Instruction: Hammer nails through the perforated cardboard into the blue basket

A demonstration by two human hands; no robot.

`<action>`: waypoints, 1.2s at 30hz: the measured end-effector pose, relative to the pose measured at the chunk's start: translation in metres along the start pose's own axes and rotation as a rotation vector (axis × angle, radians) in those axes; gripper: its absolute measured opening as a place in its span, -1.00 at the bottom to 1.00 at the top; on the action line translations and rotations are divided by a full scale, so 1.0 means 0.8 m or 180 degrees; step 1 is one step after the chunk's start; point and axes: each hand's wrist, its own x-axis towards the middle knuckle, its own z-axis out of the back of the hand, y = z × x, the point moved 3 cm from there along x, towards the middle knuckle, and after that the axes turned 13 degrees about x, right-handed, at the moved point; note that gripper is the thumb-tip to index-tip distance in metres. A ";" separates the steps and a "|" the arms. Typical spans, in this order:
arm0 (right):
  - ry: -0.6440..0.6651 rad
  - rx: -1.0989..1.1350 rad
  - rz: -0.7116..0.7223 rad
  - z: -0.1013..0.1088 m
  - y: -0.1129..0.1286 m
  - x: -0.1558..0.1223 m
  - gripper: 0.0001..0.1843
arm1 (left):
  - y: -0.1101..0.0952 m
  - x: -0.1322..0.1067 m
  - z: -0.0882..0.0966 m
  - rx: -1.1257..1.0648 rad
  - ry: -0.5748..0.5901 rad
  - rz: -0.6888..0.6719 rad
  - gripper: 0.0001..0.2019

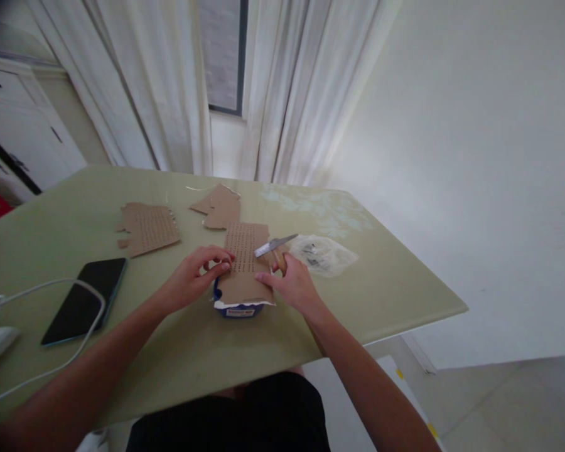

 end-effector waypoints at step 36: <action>0.0680 -0.2025 0.1026 0.000 0.135 -0.011 -0.61 | -0.009 -0.002 0.002 0.0361 0.0024 -0.0408 -0.81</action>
